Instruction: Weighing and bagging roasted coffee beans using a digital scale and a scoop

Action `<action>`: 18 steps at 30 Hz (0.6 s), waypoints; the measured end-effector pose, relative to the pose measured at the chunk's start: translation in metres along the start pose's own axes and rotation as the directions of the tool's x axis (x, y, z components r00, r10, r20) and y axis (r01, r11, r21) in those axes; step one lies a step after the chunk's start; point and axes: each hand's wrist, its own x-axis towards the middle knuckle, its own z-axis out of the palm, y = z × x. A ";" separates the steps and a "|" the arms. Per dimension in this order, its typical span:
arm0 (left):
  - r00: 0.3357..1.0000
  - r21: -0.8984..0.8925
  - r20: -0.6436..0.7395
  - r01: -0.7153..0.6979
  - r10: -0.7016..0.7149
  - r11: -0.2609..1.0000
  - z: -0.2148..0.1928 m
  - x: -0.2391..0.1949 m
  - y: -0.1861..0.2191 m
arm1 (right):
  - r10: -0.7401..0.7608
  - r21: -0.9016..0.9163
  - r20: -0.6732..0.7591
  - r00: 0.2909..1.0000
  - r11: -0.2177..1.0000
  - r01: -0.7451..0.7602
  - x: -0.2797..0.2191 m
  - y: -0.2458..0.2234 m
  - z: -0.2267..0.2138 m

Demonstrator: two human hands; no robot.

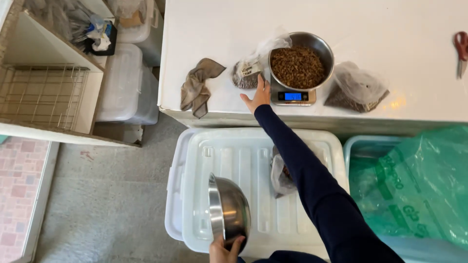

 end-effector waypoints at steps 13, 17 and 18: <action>0.855 0.384 0.151 -0.513 0.496 0.768 0.048 0.034 0.037 | -0.388 -0.011 -0.009 0.921 0.921 0.388 0.057 0.002 0.062; 0.483 0.497 0.145 -0.790 0.863 0.359 0.010 0.052 0.098 | -0.119 0.457 -0.381 0.917 0.838 0.299 -0.013 0.013 0.027; 0.360 0.588 0.154 -0.782 0.920 0.208 0.001 0.057 0.116 | 0.197 0.710 -0.424 0.884 0.679 0.188 -0.030 0.033 0.021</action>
